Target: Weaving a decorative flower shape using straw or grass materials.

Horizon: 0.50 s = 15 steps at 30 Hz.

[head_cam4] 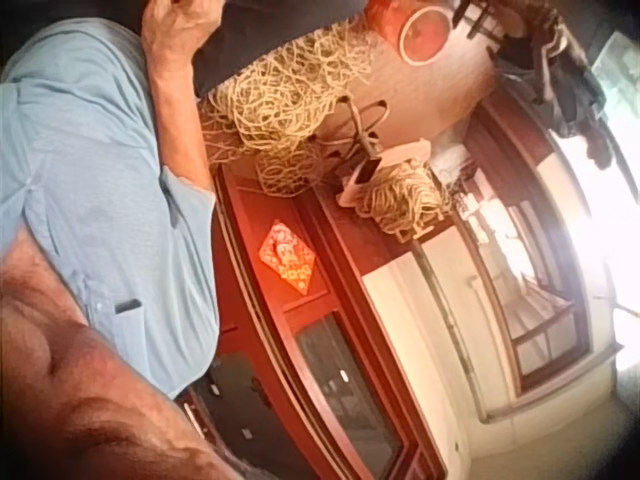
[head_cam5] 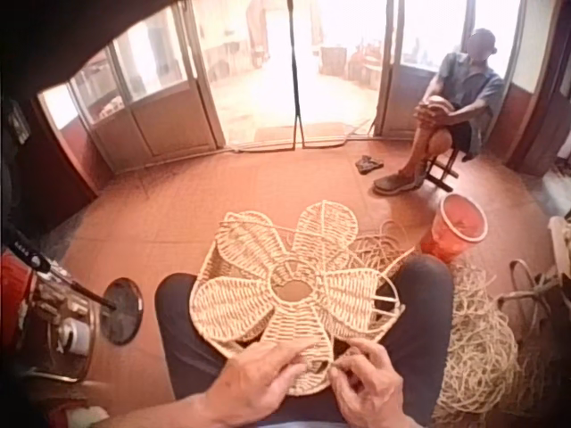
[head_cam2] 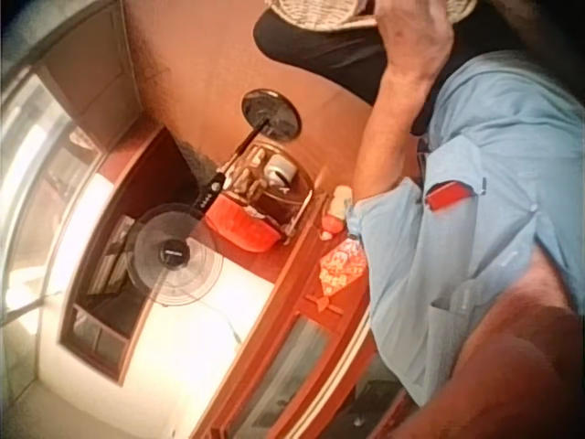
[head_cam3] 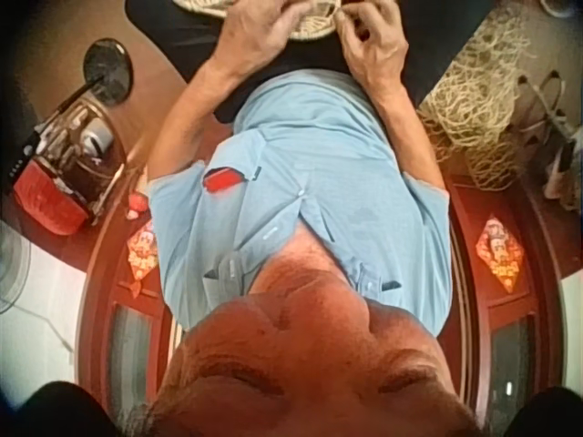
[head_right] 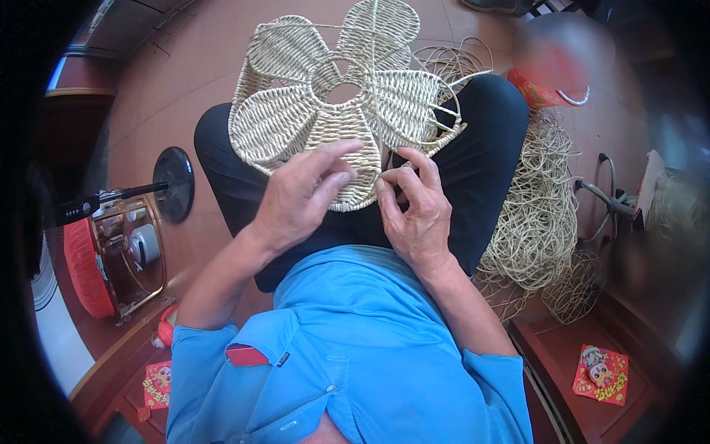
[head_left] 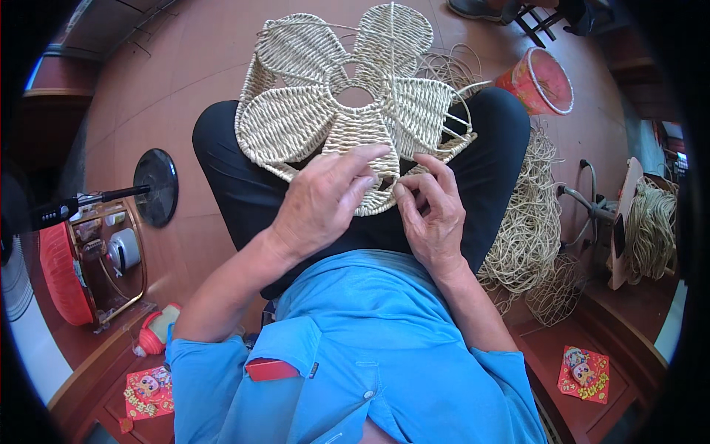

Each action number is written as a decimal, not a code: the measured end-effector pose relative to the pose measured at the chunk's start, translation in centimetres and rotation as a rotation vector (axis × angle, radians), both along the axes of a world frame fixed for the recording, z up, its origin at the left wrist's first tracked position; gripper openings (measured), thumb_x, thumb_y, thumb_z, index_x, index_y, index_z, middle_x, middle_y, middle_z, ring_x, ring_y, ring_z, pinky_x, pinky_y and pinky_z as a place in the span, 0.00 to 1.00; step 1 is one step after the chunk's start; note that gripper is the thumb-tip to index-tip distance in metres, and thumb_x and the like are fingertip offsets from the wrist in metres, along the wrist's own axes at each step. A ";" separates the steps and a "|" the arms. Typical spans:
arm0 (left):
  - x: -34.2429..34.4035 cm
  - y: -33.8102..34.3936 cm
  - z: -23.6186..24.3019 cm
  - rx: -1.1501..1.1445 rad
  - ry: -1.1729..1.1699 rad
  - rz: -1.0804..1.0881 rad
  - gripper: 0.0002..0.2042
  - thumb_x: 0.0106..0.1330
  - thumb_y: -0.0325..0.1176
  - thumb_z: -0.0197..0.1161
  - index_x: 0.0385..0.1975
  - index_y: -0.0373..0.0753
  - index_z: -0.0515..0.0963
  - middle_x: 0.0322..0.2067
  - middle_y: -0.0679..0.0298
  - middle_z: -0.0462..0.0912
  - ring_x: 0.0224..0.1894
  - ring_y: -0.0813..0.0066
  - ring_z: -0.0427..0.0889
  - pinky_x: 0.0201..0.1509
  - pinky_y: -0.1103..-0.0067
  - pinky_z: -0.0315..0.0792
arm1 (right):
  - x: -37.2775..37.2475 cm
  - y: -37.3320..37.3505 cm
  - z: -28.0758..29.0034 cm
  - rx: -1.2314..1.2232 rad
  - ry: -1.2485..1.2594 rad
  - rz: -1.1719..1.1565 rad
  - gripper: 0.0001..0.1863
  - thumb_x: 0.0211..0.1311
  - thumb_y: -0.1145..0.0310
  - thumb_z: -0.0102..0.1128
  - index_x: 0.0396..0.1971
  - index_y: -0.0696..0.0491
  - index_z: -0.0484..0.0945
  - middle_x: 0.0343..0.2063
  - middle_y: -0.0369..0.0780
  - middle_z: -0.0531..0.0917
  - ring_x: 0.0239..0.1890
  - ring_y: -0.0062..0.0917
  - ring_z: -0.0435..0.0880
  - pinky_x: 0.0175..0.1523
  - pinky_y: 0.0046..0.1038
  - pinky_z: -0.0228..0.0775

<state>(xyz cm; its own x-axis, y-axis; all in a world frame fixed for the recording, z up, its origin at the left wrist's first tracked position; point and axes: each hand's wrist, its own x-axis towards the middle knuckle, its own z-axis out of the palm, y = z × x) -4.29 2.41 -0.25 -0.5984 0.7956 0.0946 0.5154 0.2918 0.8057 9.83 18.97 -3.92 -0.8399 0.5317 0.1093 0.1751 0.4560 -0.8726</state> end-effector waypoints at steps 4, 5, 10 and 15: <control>1.0 -0.1 -1.4 -0.005 0.115 -0.063 0.28 0.72 0.23 0.69 0.72 0.42 0.76 0.48 0.60 0.93 0.49 0.62 0.90 0.57 0.65 0.77 | -0.1 0.2 0.8 0.112 -0.052 0.051 0.07 0.68 0.73 0.74 0.42 0.57 0.89 0.57 0.45 0.86 0.36 0.33 0.91 0.42 0.33 0.84; 1.1 -0.2 -1.7 -0.003 0.115 -0.062 0.28 0.72 0.23 0.69 0.72 0.42 0.76 0.48 0.60 0.93 0.49 0.62 0.90 0.57 0.65 0.77 | -0.2 0.4 1.2 0.140 -0.097 0.075 0.07 0.70 0.72 0.73 0.43 0.57 0.89 0.56 0.45 0.86 0.39 0.37 0.92 0.45 0.36 0.85; 1.4 -0.4 -1.7 -0.092 0.307 -0.184 0.37 0.71 0.23 0.65 0.83 0.40 0.65 0.49 0.61 0.91 0.41 0.60 0.85 0.53 0.64 0.78 | -0.5 1.0 1.6 0.057 -0.180 0.159 0.08 0.74 0.71 0.67 0.45 0.58 0.89 0.57 0.45 0.86 0.46 0.42 0.92 0.51 0.39 0.84; 1.6 0.6 -1.3 -0.169 0.499 -0.298 0.40 0.72 0.24 0.61 0.86 0.43 0.59 0.38 0.62 0.83 0.37 0.63 0.83 0.47 0.66 0.81 | -1.0 1.6 2.1 0.055 -0.182 0.232 0.11 0.77 0.71 0.62 0.50 0.61 0.87 0.57 0.47 0.85 0.51 0.46 0.91 0.55 0.42 0.83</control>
